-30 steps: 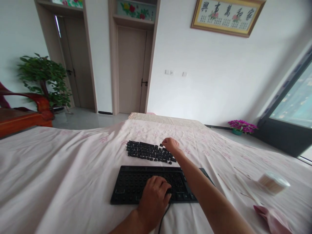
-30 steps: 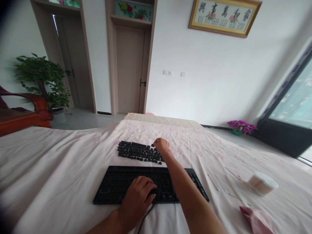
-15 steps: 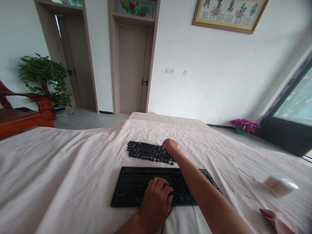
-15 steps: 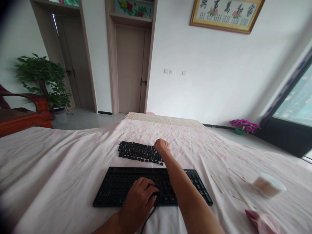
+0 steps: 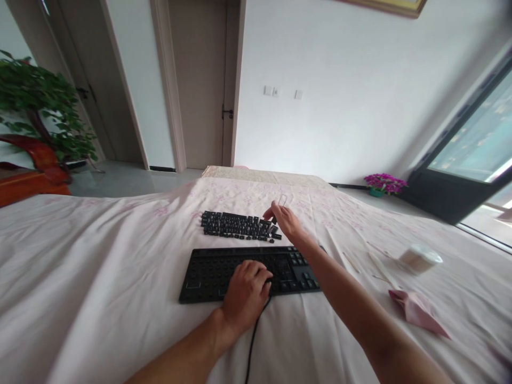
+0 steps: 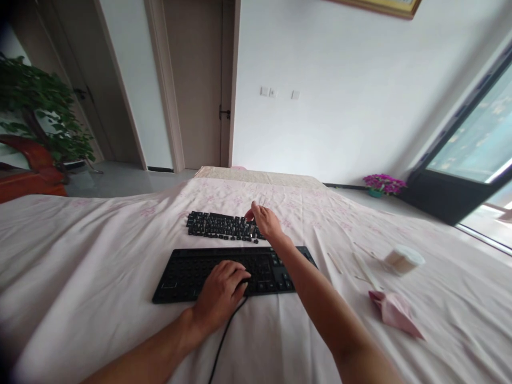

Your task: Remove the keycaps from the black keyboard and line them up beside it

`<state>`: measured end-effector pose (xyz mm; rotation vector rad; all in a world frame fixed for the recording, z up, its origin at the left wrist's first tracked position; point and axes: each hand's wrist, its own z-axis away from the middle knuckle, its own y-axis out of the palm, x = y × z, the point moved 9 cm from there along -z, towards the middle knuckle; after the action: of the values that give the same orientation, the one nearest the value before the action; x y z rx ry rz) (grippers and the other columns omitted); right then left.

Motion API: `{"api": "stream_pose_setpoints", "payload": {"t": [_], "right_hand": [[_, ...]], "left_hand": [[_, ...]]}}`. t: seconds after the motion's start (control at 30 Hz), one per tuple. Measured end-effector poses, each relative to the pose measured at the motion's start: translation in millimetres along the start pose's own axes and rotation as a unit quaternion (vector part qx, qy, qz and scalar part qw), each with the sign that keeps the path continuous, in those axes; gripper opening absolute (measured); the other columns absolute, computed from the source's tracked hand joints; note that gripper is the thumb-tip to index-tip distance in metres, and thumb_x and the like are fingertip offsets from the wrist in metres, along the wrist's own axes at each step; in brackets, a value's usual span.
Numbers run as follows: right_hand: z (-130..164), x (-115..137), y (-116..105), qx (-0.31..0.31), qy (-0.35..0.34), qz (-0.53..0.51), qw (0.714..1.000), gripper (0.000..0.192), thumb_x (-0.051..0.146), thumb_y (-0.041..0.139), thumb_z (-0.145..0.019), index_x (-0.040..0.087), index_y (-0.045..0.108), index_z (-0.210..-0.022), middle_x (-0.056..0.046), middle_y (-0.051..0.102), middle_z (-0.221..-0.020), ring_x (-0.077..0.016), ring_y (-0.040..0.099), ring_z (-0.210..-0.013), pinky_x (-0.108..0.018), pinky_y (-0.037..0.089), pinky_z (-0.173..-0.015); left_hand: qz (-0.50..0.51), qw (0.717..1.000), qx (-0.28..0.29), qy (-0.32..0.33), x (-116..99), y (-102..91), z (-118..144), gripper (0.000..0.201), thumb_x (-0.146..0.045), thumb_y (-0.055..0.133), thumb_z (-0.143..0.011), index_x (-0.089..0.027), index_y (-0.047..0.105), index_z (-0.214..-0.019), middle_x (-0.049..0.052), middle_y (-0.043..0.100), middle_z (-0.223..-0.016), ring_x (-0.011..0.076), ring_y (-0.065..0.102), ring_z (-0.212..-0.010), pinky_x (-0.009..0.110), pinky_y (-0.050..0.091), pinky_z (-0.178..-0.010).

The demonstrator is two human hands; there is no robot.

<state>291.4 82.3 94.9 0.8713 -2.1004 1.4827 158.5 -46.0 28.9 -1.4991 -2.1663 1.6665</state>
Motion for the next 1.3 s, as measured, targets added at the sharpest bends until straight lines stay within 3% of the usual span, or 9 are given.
{"api": "stream_pose_setpoints", "payload": {"t": [0.07, 0.2, 0.43, 0.67, 0.83, 1.13, 1.3], "right_hand": [[28.7, 10.3, -11.1, -0.001, -0.011, -0.054, 0.998, 0.065, 0.056, 0.020, -0.095, 0.018, 0.070, -0.078, -0.004, 0.068, -0.068, -0.0142, 0.059, -0.066, -0.023, 0.043, -0.065], [82.1, 5.4, -20.0, -0.002, 0.059, -0.161, 0.985, 0.058, 0.060, 0.030, -0.092, 0.016, 0.066, -0.083, -0.002, 0.062, -0.061, -0.0092, 0.046, -0.045, -0.020, 0.036, -0.045], [138.6, -13.6, -14.2, -0.016, 0.106, -0.226, 0.968, 0.049, 0.059, 0.042, -0.089, 0.015, 0.063, -0.083, 0.000, 0.056, -0.057, -0.0079, 0.044, -0.041, -0.019, 0.032, -0.038], [149.7, -12.4, -5.0, -0.008, 0.102, -0.218, 0.970, 0.046, 0.056, 0.044, -0.089, 0.015, 0.063, -0.079, 0.000, 0.058, -0.059, -0.0082, 0.046, -0.043, -0.019, 0.035, -0.040], [149.8, -10.9, 1.1, 0.001, 0.084, -0.155, 0.984, 0.042, 0.051, 0.043, -0.091, 0.016, 0.063, -0.077, 0.000, 0.059, -0.059, -0.0085, 0.048, -0.044, -0.019, 0.037, -0.042], [145.1, 13.7, 3.3, 0.007, -0.008, -0.011, 1.000, 0.035, 0.035, 0.045, -0.092, 0.019, 0.060, -0.065, 0.001, 0.064, -0.060, -0.0116, 0.059, -0.055, -0.020, 0.042, -0.056], [152.2, 5.9, 4.4, -0.011, -0.030, -0.007, 0.999, 0.031, 0.035, 0.045, -0.091, 0.020, 0.061, -0.070, 0.000, 0.064, -0.061, -0.0132, 0.059, -0.057, -0.022, 0.043, -0.059]], "left_hand": [[-0.007, 1.000, 0.006, 0.004, -0.8, 0.7, 0.2, 0.021, -0.015, 0.057, -0.083, -0.023, 0.063, -0.101, 0.003, 0.060, -0.105, 0.0222, 0.050, -0.102, 0.041, 0.041, -0.093], [-0.024, 1.000, 0.009, 0.007, -2.8, 0.9, 1.0, 0.022, -0.015, 0.058, -0.083, -0.023, 0.061, -0.103, 0.003, 0.060, -0.105, 0.0222, 0.050, -0.103, 0.040, 0.040, -0.092], [-0.038, 0.999, 0.012, 0.009, -14.6, 0.3, 1.4, 0.031, -0.010, 0.061, -0.080, -0.025, 0.060, -0.108, 0.001, 0.061, -0.105, 0.0212, 0.052, -0.102, 0.039, 0.037, -0.093], [0.002, 1.000, 0.025, -0.010, -16.1, 12.4, 1.3, 0.031, -0.016, 0.066, -0.079, -0.024, 0.060, -0.108, 0.001, 0.062, -0.104, 0.0206, 0.054, -0.098, 0.036, 0.040, -0.087], [0.015, 1.000, 0.022, -0.009, -14.9, 14.9, 1.7, 0.029, -0.017, 0.067, -0.078, -0.025, 0.063, -0.105, 0.001, 0.062, -0.102, 0.0196, 0.054, -0.097, 0.035, 0.040, -0.089], [-0.013, 0.999, 0.030, -0.015, -15.8, 14.4, -1.7, 0.020, -0.021, 0.065, -0.079, -0.025, 0.065, -0.099, 0.002, 0.062, -0.099, 0.0203, 0.054, -0.093, 0.034, 0.040, -0.085], [-0.034, 0.998, 0.026, -0.039, -15.9, 17.3, -7.5, 0.017, -0.027, 0.067, -0.078, -0.025, 0.064, -0.096, 0.001, 0.063, -0.096, 0.0207, 0.055, -0.091, 0.033, 0.040, -0.080]]}}
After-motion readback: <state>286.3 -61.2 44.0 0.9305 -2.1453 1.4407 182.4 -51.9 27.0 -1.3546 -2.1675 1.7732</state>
